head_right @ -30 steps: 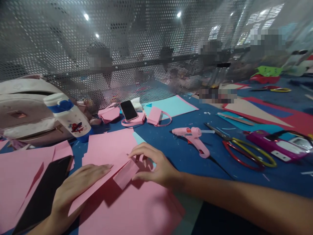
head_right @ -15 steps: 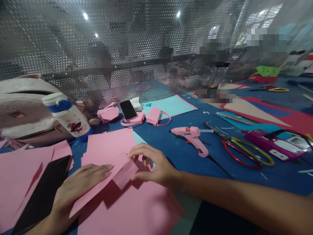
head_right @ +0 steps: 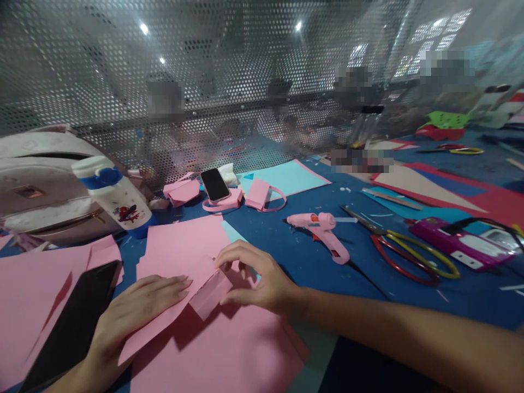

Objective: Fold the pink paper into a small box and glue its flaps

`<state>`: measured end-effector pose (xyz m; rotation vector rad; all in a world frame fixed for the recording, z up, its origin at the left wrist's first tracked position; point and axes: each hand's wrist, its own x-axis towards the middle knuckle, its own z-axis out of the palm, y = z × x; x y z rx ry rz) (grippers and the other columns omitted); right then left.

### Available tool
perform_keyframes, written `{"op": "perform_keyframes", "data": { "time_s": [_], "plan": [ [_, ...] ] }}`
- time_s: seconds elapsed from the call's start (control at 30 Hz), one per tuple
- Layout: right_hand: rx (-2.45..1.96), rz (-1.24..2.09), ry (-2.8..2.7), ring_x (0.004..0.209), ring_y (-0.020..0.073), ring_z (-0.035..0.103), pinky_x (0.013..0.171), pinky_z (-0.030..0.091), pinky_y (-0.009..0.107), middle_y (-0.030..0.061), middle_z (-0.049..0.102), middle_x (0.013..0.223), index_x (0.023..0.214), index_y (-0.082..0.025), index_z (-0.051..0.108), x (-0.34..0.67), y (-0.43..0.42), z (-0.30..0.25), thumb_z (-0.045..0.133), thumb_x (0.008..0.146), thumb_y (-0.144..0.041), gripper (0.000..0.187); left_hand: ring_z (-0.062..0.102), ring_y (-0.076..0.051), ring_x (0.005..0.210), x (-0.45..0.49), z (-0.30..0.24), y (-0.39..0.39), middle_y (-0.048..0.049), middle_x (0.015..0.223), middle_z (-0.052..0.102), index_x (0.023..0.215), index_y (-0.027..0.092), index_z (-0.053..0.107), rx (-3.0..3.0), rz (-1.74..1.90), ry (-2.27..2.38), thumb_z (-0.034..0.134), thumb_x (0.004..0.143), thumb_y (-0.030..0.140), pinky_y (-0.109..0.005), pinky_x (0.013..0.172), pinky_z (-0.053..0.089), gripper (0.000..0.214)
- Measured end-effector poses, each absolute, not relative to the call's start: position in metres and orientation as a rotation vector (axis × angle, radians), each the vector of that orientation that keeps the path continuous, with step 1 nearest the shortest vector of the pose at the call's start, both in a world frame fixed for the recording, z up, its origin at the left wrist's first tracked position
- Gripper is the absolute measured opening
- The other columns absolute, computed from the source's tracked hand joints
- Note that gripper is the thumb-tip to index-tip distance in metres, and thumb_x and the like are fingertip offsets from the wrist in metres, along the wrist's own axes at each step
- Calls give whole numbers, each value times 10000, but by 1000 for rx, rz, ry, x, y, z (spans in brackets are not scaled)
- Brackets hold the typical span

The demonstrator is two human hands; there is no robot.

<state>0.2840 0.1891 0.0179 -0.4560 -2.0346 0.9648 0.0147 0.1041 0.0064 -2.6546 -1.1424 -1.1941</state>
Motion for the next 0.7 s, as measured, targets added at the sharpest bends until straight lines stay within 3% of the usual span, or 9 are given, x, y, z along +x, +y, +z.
{"op": "perform_keyframes", "data": {
  "time_s": [0.3,0.53,0.7],
  "plan": [
    [-438,972,-2038,1009,214,645,844,521,336,92,685,1093,1103,-219,658,285,189,16,797,797,-485,429,665,-205,1197,12,10,105,-88,1229,733,1292,229,625,-2709,-1230,-1131,326,1076,322,-370,975,503,380],
    [-405,948,-2061,1005,208,655,805,510,312,94,716,1069,1100,-201,667,285,191,17,807,789,-473,436,667,-221,1198,12,9,105,-95,1224,734,1293,238,622,-2742,-1245,-1140,354,1065,358,-367,984,511,372],
    [-416,952,-2038,989,207,661,782,503,306,92,706,1055,1077,-201,667,285,190,16,790,800,-492,420,677,-233,1133,9,8,105,-109,1232,717,1428,209,502,-2627,-1293,-1142,451,1024,342,-364,979,509,428]
  ]
}}
